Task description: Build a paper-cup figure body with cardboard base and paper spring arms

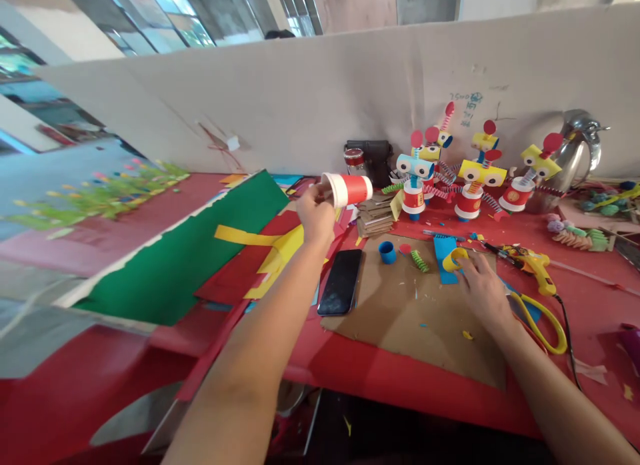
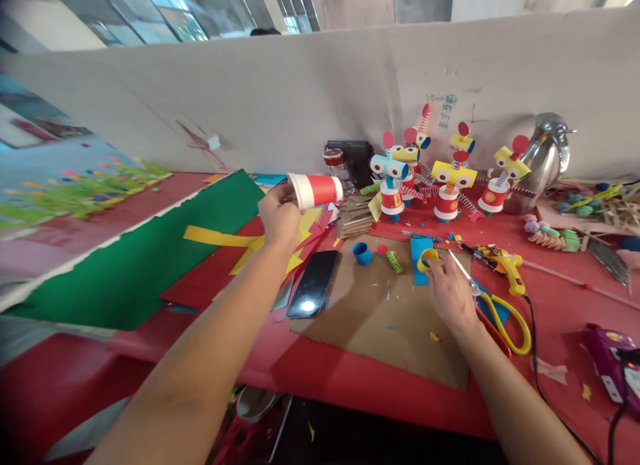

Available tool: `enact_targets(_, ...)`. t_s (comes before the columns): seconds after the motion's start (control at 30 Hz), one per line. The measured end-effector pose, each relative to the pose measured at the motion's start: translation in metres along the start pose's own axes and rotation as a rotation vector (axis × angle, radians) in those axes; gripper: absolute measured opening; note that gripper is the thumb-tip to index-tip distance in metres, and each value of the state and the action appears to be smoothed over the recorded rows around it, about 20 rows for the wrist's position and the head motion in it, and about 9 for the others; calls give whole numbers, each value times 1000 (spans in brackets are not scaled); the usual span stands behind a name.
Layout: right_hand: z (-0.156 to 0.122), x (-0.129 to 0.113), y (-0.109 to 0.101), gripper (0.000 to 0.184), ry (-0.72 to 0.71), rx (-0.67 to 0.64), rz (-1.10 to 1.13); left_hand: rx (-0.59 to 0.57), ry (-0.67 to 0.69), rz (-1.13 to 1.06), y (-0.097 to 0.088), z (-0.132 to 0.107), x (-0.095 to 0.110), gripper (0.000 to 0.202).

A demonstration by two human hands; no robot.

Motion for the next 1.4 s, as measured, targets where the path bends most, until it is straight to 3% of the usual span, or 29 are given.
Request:
enact_targets(0.17,3,6,-8,32,70,126,28,-188,-166,-277,9,-53,30,10)
enact_targets(0.33,4,-6,-26,37,-18,249,230,-395,-221,-343,15,-98,50,14)
enact_targets(0.4,2,-17,-34,45,-91,194,401,-504,-271,-383,17,-116,58,14)
enact_targets(0.5,-5,-34,-40,56,-212,-48,645,-788,-445,-540,25,-151,69,18)
enact_targets(0.53,-8,-39,-41,55,-232,-117,686,-824,-508,-592,27,-161,70,22)
enact_targets(0.63,-12,-47,-44,44,-194,-191,711,-752,-588,-665,28,-180,70,33)
enact_targets(0.73,-12,-45,-45,34,-29,-136,711,-573,-431,-616,20,-182,71,22)
enact_targets(0.8,-12,-43,-44,31,62,-86,695,-502,-291,-565,15,-183,75,32)
enact_targets(0.9,-13,-44,-42,32,59,-36,626,-595,-274,-481,16,-193,79,40)
enact_targets(1.03,-13,-45,-42,28,26,69,536,-755,-492,-554,28,-212,76,47)
enact_targets(1.13,-13,-43,-45,23,52,119,562,-673,-582,-709,29,-211,71,50)
enact_targets(1.27,-11,-36,-49,23,185,186,599,-462,-426,-635,14,-196,69,45)
enact_targets(1.4,-10,-39,-45,24,158,120,556,-575,-336,-489,6,-194,79,27)
Point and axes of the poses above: each hand's wrist, its own z-axis towards the middle knuckle, its own y-axis out of the palm, x = y × z, the point moved 4 cm from there along z, towards the middle knuckle, and after that the axes turned 10 degrees about y, right-handed, at the moved point
